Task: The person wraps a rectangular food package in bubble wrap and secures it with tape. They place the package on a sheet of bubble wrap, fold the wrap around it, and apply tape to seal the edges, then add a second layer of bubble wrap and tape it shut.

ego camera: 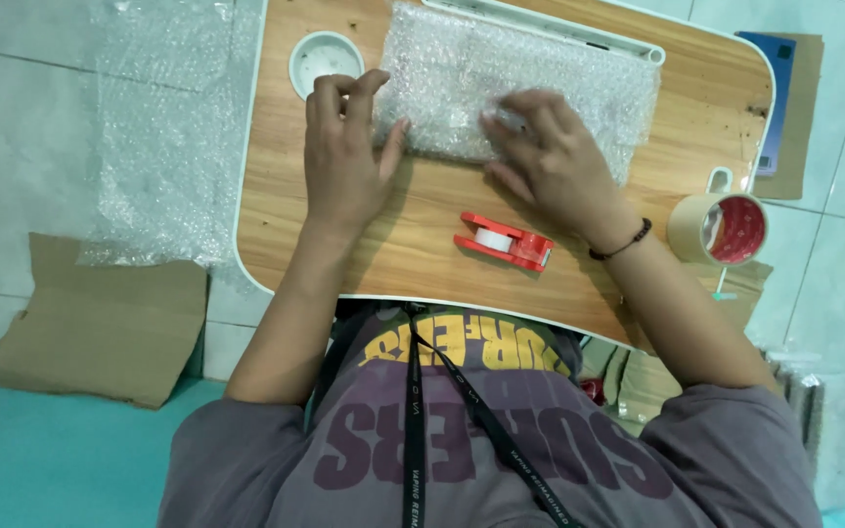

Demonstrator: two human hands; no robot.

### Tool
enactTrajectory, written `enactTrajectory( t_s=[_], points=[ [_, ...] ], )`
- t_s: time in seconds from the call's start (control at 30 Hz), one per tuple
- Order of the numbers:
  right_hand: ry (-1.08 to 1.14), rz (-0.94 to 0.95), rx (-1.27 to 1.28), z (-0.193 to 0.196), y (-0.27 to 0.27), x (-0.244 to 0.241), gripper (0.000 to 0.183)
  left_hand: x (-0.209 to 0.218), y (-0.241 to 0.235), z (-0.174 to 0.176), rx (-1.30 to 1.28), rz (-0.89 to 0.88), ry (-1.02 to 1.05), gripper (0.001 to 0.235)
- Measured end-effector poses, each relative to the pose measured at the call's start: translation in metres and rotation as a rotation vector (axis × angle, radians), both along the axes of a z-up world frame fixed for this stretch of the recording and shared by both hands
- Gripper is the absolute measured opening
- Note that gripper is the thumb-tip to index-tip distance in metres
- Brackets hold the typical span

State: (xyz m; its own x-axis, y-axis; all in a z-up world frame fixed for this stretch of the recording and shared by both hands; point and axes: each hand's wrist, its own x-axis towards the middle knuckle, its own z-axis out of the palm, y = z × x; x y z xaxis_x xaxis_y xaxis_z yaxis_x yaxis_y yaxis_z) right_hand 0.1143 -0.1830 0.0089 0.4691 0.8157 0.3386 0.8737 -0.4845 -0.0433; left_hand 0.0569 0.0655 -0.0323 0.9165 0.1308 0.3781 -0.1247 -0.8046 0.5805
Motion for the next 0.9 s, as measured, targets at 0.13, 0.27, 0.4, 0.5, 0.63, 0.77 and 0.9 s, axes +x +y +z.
enactTrajectory(
  t_s=[0.13,0.27,0.4,0.5,0.63,0.77,0.9],
  points=[
    [0.037,-0.014,-0.11,-0.001,-0.014,-0.01,0.049,0.001,0.004,-0.008,-0.056,-0.041,0.065,0.048],
    [0.104,-0.111,0.08,0.013,-0.037,-0.025,0.027,-0.002,0.003,-0.007,-0.107,-0.051,0.102,0.044],
    [0.269,-0.307,0.356,0.037,-0.051,-0.05,0.022,0.0,0.003,-0.003,-0.123,-0.043,0.08,0.04],
    [0.297,-0.423,0.429,0.025,-0.064,-0.07,0.021,0.001,0.004,-0.006,-0.178,-0.046,0.109,0.047],
    [0.322,-0.485,0.44,0.009,-0.066,-0.078,0.026,0.002,0.005,-0.011,-0.141,-0.066,0.1,0.046],
    [0.255,-0.482,0.287,-0.008,-0.062,-0.071,0.052,0.006,0.008,-0.01,-0.072,-0.086,0.09,0.046],
    [0.285,-0.451,0.246,-0.012,-0.066,-0.072,0.031,0.001,0.007,0.0,-0.134,-0.098,0.121,0.048]
  ],
)
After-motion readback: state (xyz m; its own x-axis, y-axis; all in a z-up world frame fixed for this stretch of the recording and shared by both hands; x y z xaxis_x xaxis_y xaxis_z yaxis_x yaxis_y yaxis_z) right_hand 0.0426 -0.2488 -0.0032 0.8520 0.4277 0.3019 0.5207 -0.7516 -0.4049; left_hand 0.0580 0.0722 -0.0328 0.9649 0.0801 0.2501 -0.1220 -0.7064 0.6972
